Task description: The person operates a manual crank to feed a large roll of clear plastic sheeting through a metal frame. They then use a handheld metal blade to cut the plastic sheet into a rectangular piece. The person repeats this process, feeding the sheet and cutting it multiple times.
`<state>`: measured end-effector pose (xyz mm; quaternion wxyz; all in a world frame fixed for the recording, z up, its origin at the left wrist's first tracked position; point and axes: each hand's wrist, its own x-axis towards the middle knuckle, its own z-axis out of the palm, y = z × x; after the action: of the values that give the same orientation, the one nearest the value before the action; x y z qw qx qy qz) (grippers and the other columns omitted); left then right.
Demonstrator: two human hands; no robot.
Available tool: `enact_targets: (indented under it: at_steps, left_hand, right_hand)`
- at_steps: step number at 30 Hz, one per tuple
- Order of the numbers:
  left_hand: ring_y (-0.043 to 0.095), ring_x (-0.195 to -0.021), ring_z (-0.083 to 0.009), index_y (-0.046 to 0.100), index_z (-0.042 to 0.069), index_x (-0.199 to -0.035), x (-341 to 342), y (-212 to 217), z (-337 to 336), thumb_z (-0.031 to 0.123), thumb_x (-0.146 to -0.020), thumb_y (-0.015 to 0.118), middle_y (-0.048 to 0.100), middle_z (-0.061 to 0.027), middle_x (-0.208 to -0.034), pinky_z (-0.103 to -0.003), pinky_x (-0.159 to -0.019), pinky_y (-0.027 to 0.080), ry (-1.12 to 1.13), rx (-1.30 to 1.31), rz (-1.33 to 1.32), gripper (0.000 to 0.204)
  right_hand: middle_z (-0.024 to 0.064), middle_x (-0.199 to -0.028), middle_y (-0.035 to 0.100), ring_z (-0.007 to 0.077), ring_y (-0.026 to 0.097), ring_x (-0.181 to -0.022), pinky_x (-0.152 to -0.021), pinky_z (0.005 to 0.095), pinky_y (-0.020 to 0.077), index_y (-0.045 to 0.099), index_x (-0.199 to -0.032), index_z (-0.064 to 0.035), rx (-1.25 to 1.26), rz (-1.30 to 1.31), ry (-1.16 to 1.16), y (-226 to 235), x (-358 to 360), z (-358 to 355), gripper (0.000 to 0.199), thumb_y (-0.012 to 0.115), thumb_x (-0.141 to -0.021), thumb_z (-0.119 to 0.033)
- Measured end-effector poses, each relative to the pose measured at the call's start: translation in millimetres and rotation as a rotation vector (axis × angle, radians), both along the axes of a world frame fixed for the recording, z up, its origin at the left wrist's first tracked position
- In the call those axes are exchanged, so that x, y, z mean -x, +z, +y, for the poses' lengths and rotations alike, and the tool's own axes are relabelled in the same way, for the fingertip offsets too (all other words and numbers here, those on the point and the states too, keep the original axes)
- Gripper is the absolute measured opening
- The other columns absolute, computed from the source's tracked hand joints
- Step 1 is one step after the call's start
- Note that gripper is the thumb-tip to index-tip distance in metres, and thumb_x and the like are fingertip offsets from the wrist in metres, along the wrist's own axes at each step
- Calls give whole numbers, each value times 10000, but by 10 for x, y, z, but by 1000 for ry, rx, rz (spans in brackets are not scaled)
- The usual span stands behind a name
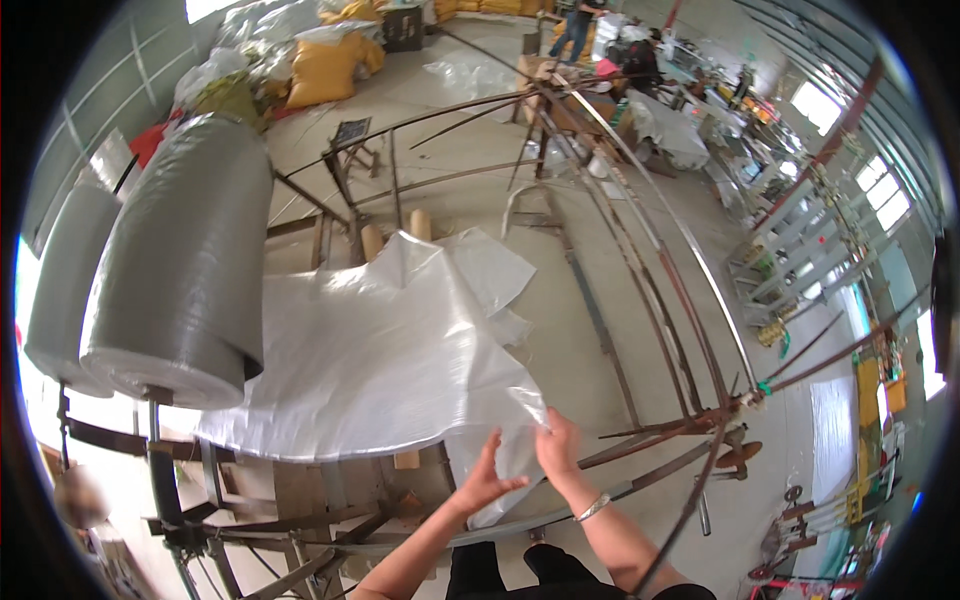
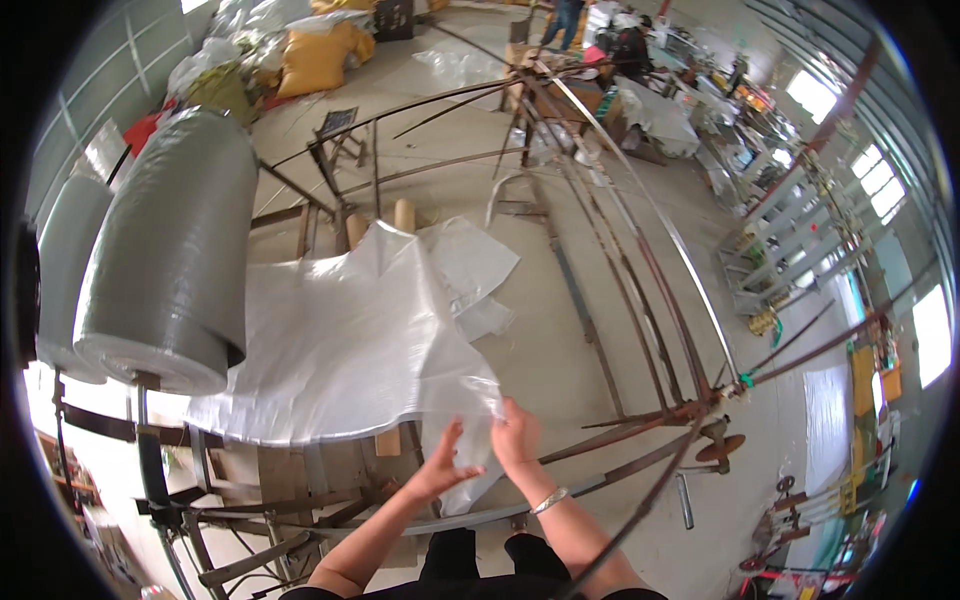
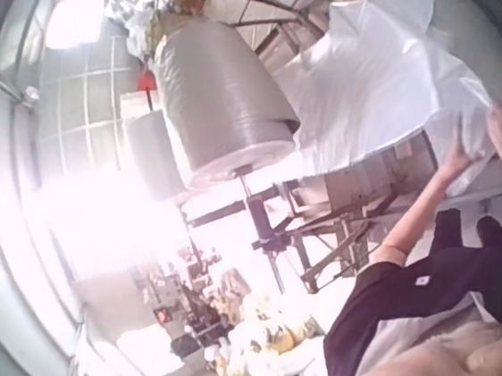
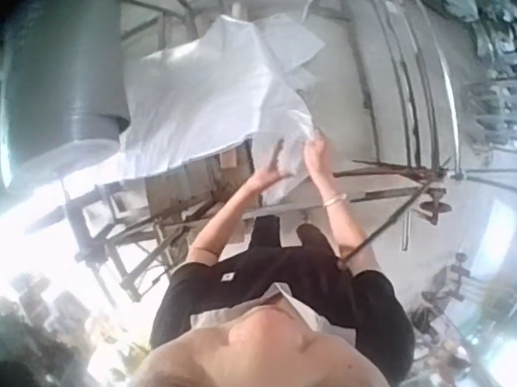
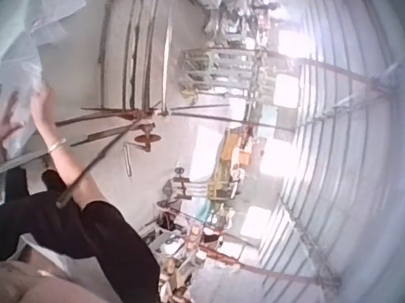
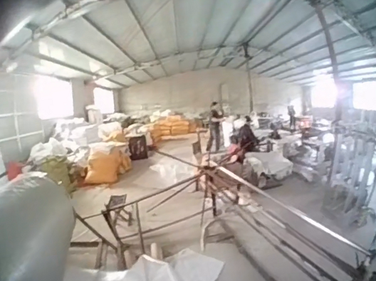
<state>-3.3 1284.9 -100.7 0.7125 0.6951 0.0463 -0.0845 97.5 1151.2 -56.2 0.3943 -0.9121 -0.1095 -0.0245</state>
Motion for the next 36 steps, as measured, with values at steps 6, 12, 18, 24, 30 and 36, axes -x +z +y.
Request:
enact_targets:
  at_steps: [6, 12, 18, 24, 30, 36]
  left_hand:
    - [557, -1097, -240, 501, 55, -1272, -361, -302, -791, 247, -895, 681, 555, -84, -1247, -379, -920, 483, 175, 373, 3, 460]
    - [589, -1095, -230, 512, 132, -1274, -1305, 828, -336, 318, -972, 536, 579, -58, -1253, -428, -888, 515, 504, 974, 127, 355]
    - [468, -1265, -245, 436, 163, -1352, -1568, 2279, -298, 446, -1018, 343, 524, -43, -1347, -529, -1016, 404, 320, 1003, -160, 448]
    - [451, -1284, -286, 396, 134, -1391, -1456, 2861, -727, 457, -1015, 329, 474, -39, -1384, -488, -979, 458, 264, 840, -195, 500]
    - [491, -1243, -306, 420, 119, -1373, -1202, 3172, -777, 495, -1002, 338, 542, -58, -1295, -467, -937, 483, 215, 625, -203, 534]
    - [593, -1127, -289, 475, 68, -1350, -987, 3665, -809, 545, -953, 453, 636, -132, -1199, -417, -947, 455, -191, 101, 118, 621]
  right_hand:
    - [158, -996, 661, 340, 626, -933, -802, 435, 499, 620, -1119, -56, -61, -122, 376, 556, 363, -204, 351, 583, -772, -21]
    - [160, -1034, 666, 348, 634, -990, -875, 419, 511, 640, -1111, -23, 31, 62, 307, 395, 1092, -1848, 379, 729, -773, -170]
    - [41, -718, 632, 111, 586, -642, -577, 264, 469, 647, -904, -12, -319, 50, -593, 747, 1085, -3632, 106, 652, -868, -111]
    - [197, -1439, 358, 403, 373, -1304, -1056, 485, 344, 318, -1433, -70, 3, -311, -4, 1624, -448, -3192, 1005, 875, -606, -188]
    - [232, -1368, 462, 379, 479, -1232, -1024, 445, 396, 299, -1451, -52, -407, -401, -22, 1950, -1670, -3096, 1055, 886, -587, -201]
    - [145, -814, 694, 217, 652, -710, -700, 311, 502, 675, -1001, 8, -601, -116, 158, 2143, -2124, -3096, 355, 788, -723, -181]
